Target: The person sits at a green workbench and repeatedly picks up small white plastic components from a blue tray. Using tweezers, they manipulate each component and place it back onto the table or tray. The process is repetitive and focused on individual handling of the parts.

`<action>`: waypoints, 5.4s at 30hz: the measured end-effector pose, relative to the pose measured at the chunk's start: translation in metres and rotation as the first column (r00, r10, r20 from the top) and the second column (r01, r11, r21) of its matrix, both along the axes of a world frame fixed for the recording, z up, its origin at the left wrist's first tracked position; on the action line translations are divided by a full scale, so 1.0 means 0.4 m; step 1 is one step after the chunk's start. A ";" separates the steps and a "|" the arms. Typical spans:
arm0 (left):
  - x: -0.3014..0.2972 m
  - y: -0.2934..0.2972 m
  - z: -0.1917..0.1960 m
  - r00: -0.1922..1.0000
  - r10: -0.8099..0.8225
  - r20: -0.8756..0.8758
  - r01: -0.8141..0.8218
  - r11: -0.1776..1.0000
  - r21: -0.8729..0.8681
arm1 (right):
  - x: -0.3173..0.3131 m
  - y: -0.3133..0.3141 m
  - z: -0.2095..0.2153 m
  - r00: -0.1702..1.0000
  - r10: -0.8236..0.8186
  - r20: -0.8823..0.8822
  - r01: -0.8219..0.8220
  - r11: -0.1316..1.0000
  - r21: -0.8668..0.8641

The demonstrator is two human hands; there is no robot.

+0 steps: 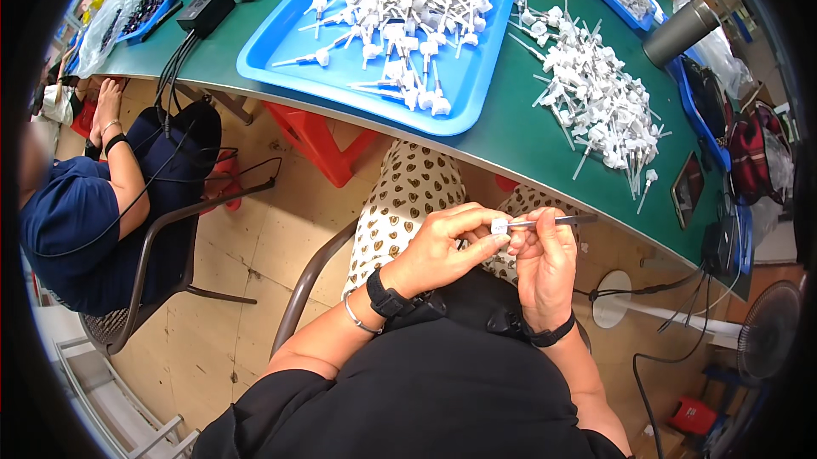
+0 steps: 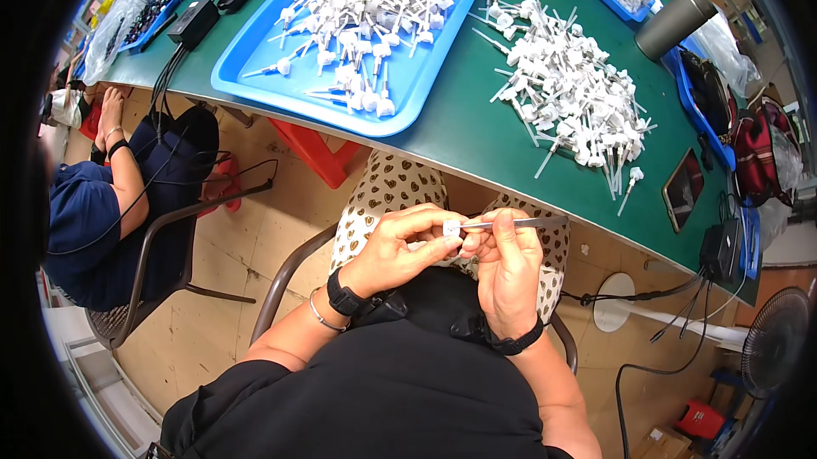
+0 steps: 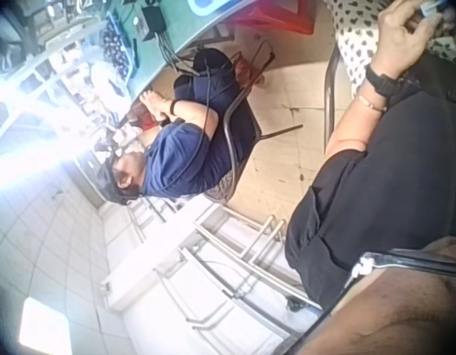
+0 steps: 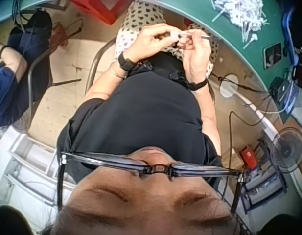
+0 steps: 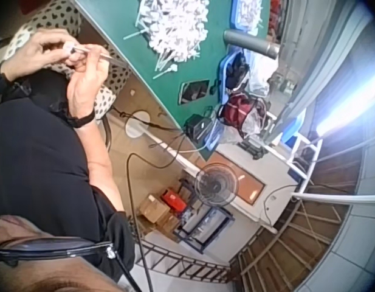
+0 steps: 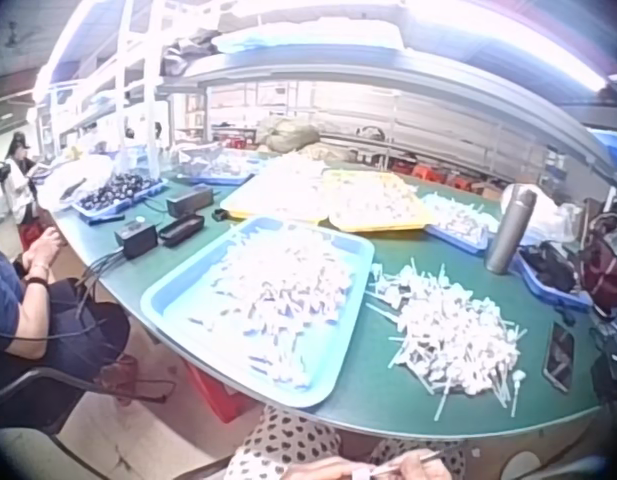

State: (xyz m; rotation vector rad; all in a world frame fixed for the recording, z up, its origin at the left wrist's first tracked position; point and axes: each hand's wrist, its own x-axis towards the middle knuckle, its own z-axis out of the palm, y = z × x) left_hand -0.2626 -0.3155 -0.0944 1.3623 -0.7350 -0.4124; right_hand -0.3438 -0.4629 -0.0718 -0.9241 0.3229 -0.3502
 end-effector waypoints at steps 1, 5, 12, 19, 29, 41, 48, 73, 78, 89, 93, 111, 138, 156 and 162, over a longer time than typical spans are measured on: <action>0.000 -0.001 0.000 1.000 -0.006 -0.006 0.006 1.000 -0.009 | 0.000 0.000 0.001 1.000 0.000 -0.002 0.000 1.000 0.029; -0.003 0.004 0.008 0.992 -0.057 -0.113 0.057 0.998 -0.005 | 0.000 -0.001 0.001 1.000 0.008 -0.022 -0.006 0.994 0.108; -0.002 0.005 -0.003 0.853 -0.167 -0.495 0.127 0.985 -0.114 | 0.006 0.014 0.017 0.998 -0.061 0.034 0.064 0.995 -0.070; 0.010 0.014 0.022 0.920 -0.092 -0.380 0.059 0.994 -0.097 | -0.015 -0.009 0.002 0.985 -0.076 0.157 0.159 0.758 -0.633; -0.013 0.014 0.053 0.963 -0.121 -0.242 0.103 0.991 -0.085 | -0.024 -0.020 -0.027 0.967 0.251 -0.051 -0.219 0.706 -0.674; -0.032 -0.002 0.118 0.765 -0.144 -0.628 0.082 0.989 -0.127 | -0.040 -0.067 -0.079 0.911 0.403 0.091 -0.263 0.735 -0.625; -0.042 -0.008 0.126 0.827 -0.152 -0.542 0.079 0.985 -0.155 | -0.032 -0.078 -0.069 0.886 0.436 0.160 -0.279 0.775 -0.566; -0.065 0.019 0.097 0.754 -0.201 -0.625 0.110 0.977 -0.181 | -0.048 -0.034 -0.050 0.938 0.331 0.098 -0.134 0.610 -0.781; -0.066 0.008 0.053 0.791 -0.150 -0.593 0.069 0.985 -0.157 | -0.055 -0.029 -0.059 0.947 0.319 -0.044 -0.273 0.721 -0.637; -0.044 0.029 0.084 0.916 -0.011 -0.402 -0.037 0.993 -0.111 | -0.049 -0.061 0.057 0.959 0.011 0.284 0.248 0.455 -0.855; -0.043 0.033 0.076 0.885 0.017 -0.465 -0.057 0.996 -0.072 | -0.071 -0.104 0.090 0.941 0.056 0.335 0.108 0.885 -0.452; -0.058 0.023 0.035 0.941 0.239 0.240 -0.231 0.971 -0.062 | -0.085 -0.035 0.101 0.993 0.011 0.115 0.016 0.971 -0.237; -0.079 0.019 0.044 0.900 0.198 0.389 -0.251 0.964 0.091 | -0.090 0.005 0.052 0.967 0.067 0.244 0.095 0.797 -0.597; -0.076 0.013 0.033 0.884 0.225 0.410 -0.269 0.962 0.052 | -0.084 -0.003 0.040 0.951 0.117 0.287 0.097 0.768 -0.633; -0.073 0.014 0.030 0.886 0.213 0.411 -0.259 0.964 0.058 | -0.079 -0.003 0.038 0.950 0.123 0.288 0.102 0.748 -0.656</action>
